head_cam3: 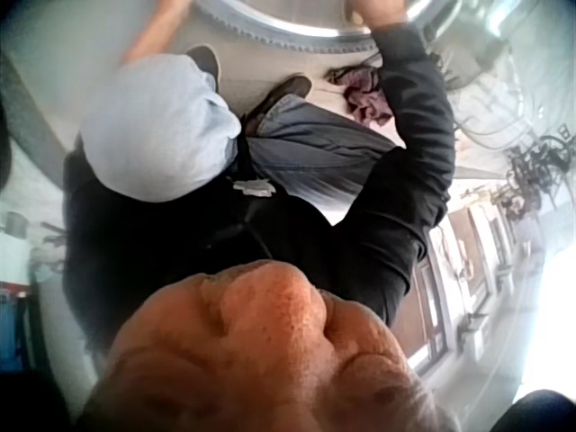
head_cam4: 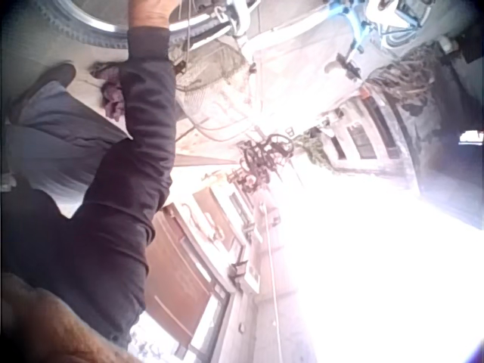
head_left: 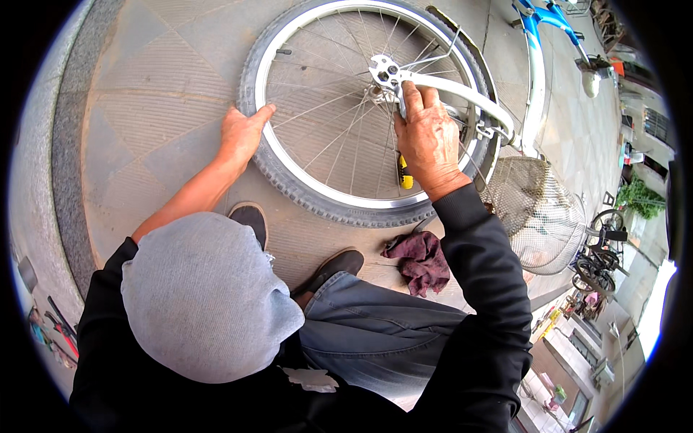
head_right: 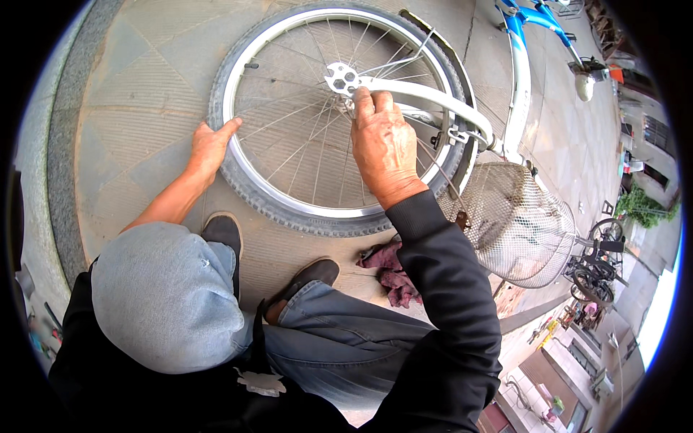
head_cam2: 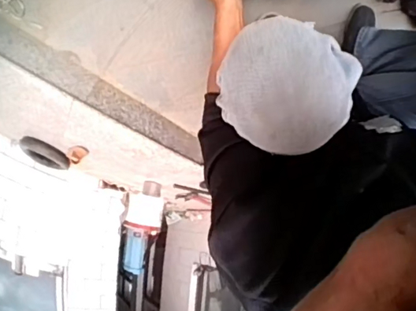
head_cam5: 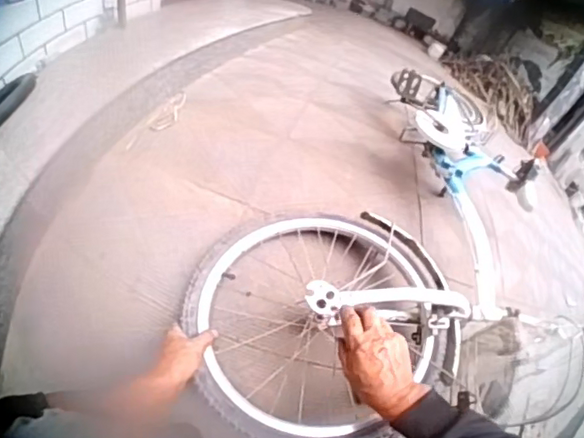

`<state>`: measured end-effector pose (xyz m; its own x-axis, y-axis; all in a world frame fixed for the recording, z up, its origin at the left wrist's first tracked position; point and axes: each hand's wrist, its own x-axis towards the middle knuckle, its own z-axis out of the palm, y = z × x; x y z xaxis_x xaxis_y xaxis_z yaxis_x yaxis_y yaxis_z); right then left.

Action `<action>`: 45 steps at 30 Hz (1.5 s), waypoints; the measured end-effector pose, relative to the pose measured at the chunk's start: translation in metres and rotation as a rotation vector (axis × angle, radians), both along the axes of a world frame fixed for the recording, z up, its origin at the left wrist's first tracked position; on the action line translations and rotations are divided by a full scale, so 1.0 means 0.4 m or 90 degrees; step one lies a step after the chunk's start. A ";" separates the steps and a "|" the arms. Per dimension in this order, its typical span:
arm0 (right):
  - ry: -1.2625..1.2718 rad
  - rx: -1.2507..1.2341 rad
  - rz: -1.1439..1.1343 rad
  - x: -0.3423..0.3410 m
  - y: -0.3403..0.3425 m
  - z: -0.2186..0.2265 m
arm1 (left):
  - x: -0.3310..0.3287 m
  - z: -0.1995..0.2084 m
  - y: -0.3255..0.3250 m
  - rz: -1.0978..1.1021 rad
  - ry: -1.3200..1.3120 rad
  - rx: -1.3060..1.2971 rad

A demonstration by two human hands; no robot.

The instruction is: The person sits on the ground and uses a multi-tool to adjust the hub and spokes of a bicycle wheel. They manipulate the tool around the central hub area, tightening or loosening components while holding the wheel steady.

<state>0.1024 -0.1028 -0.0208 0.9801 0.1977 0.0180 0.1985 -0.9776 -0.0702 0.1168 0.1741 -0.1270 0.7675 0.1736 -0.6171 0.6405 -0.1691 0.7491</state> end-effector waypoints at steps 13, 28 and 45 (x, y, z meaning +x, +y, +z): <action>0.050 -0.206 -0.094 0.002 0.036 0.029 | -0.003 -0.018 0.007 0.002 -0.004 0.007; 0.035 -0.113 -0.073 0.012 0.037 0.020 | -0.003 -0.032 0.011 -0.013 -0.005 0.013; -0.068 -0.076 -0.057 0.001 0.036 0.013 | -0.001 0.003 0.008 -0.018 -0.007 -0.009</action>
<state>0.1029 -0.0882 -0.0154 0.9878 0.1162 0.1038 0.1099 -0.9919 0.0642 0.1162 0.1773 -0.1259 0.7788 0.1434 -0.6106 0.6272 -0.1767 0.7585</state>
